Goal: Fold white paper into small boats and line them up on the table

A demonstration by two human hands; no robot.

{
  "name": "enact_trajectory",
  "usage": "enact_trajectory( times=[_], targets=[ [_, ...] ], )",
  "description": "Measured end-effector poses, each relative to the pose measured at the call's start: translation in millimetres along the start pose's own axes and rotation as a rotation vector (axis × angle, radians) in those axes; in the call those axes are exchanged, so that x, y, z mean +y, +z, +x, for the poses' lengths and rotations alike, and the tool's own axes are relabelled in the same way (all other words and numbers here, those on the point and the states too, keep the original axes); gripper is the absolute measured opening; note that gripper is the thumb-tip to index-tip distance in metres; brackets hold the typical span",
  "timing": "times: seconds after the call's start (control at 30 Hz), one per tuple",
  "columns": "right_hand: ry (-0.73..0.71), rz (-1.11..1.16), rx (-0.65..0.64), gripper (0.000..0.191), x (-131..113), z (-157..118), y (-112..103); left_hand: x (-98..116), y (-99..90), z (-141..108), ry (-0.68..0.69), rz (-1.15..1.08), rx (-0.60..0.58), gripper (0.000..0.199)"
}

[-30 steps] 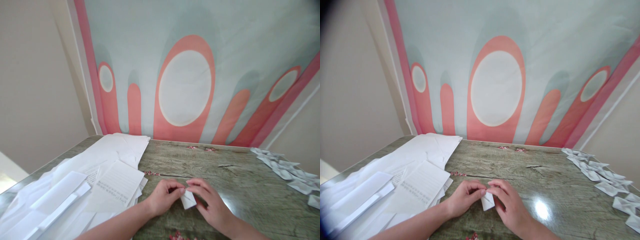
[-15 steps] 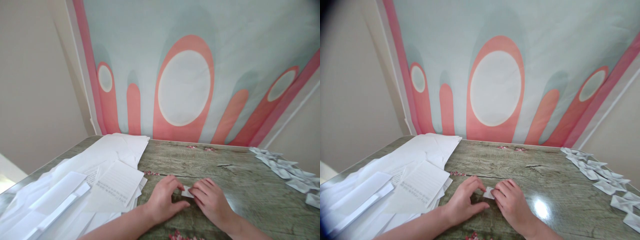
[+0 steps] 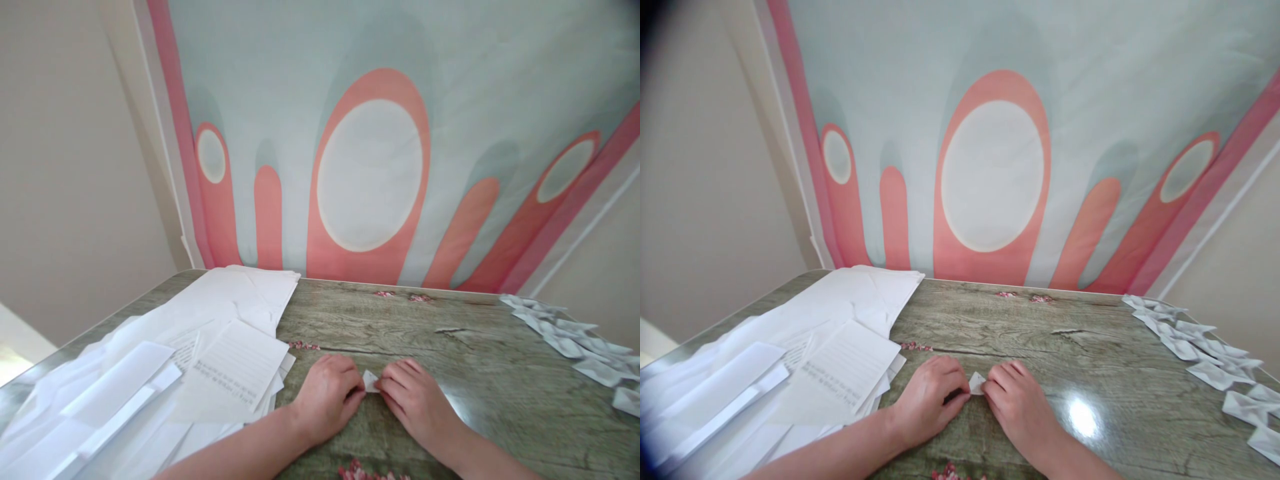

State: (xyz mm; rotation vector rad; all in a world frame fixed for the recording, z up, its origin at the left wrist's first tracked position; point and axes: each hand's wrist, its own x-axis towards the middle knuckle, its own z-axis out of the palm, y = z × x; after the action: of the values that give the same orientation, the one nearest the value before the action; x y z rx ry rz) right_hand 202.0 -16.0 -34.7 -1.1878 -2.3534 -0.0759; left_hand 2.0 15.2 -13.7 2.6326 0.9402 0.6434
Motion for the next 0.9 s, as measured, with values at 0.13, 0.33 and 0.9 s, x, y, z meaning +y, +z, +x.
enact_trajectory(
  times=[0.13, 0.33, 0.9],
  targets=[
    [0.033, 0.082, -0.053, 0.017, 2.2, 1.7, -5.7, 1.7, -0.2, 0.5, -0.052, -0.031, 0.001, 0.006],
    [0.106, 0.245, -0.077, 0.019, 8.9, 4.1, -8.3, 1.7, 1.2, 1.3, -0.122, -0.080, 0.031, 0.006],
    [0.323, 0.420, -0.066, 0.017, 10.0, 7.5, 3.9, 0.6, 2.8, 8.1, -0.251, -0.026, 0.030, 0.011]
  ],
)
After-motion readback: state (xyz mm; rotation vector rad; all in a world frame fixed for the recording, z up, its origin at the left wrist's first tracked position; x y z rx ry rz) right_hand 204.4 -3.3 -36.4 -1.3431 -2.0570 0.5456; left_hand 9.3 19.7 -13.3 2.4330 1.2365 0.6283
